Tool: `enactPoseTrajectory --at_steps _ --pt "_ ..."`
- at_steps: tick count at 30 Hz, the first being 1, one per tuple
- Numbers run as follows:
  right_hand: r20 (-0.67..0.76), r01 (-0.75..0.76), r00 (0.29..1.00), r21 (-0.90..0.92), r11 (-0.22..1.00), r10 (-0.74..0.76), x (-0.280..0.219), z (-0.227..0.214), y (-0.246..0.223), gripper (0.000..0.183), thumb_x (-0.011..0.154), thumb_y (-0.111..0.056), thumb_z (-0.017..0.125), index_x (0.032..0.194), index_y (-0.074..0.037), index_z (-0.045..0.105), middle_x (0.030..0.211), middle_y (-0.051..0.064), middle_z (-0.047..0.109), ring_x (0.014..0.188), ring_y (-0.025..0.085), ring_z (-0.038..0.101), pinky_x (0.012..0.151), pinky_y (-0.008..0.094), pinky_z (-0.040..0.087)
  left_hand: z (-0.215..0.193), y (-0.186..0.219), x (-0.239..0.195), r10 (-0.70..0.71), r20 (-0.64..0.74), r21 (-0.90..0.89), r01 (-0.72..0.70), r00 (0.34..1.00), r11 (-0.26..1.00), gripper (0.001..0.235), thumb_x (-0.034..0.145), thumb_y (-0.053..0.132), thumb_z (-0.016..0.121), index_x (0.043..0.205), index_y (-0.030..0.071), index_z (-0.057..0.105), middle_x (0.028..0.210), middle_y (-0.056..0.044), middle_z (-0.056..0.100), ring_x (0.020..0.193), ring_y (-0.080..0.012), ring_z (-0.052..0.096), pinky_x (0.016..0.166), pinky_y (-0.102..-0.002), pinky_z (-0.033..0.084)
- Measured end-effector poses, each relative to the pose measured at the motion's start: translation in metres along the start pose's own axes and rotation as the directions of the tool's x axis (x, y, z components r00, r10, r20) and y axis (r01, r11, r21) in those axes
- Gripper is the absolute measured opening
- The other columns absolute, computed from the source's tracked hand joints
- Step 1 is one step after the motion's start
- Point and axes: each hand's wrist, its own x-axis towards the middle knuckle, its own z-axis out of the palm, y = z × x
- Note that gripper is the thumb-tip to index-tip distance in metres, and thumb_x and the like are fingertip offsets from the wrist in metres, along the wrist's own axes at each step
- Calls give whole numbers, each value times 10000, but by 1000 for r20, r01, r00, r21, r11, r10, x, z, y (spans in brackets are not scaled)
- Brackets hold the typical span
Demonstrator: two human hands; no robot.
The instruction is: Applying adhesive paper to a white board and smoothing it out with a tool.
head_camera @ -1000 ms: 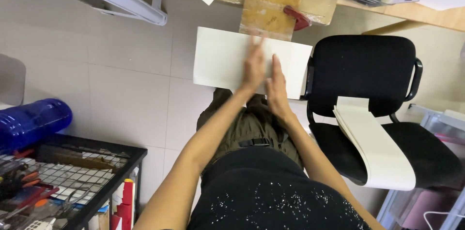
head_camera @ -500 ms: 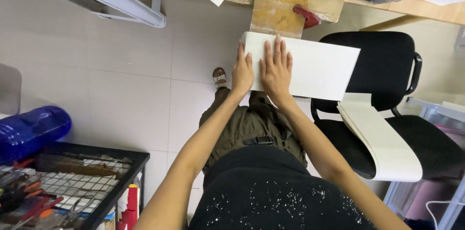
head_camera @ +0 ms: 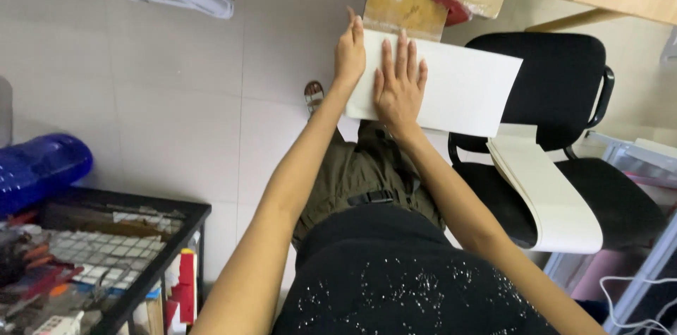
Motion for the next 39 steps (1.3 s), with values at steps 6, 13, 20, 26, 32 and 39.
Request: enactPoseTrajectory --at_steps 6,13,20,26,32,39 --pt "-6 -1 1000 71 997 1 0 14 4 536 1108 -388 305 1618 -222 288 1677 98 162 1540 288 159 1183 486 73 -43 -16 -128 30 110 406 -73 993 911 370 1077 269 430 1236 23 656 1077 -286 702 968 -456 692 783 -538 602" --pt "-37 20 999 78 997 -17 1 13 5 542 1103 -384 295 1619 -219 276 1683 94 156 1544 285 142 1181 481 40 -59 -45 -144 -33 126 454 -28 991 891 294 1009 453 504 948 294 744 690 -12 737 755 -198 752 630 -359 621" --pt "-224 71 974 276 959 -8 111 41 14 434 1012 -275 635 1392 -112 503 1560 221 205 1426 400 232 1098 532 231 -118 61 -143 -150 408 387 -22 901 922 955 898 599 610 1545 0 242 1544 -381 196 1346 -558 331 1033 -708 344" --pt "-321 -34 941 233 972 110 326 160 37 771 836 -572 850 1380 -203 446 1192 98 466 1087 337 535 804 491 551 -79 15 -133 323 370 -161 -283 871 946 838 1048 309 535 1614 68 -33 1650 -259 -81 1502 -447 -28 1223 -550 45" --pt "-375 186 927 509 840 22 243 19 3 400 722 -83 768 1044 -72 530 967 104 553 896 291 529 757 427 416 -90 -15 -116 386 489 -201 -330 782 922 883 1049 309 552 1605 152 -116 1673 -114 -156 1554 -308 -73 1269 -459 35" --pt "-182 74 983 197 978 -38 -14 21 14 412 918 -326 755 1301 -222 646 1024 -12 592 934 209 564 917 428 298 -84 -40 -99 465 455 -116 -467 759 876 1079 926 429 704 1637 161 -63 1690 -171 -14 1516 -394 158 1230 -481 250"
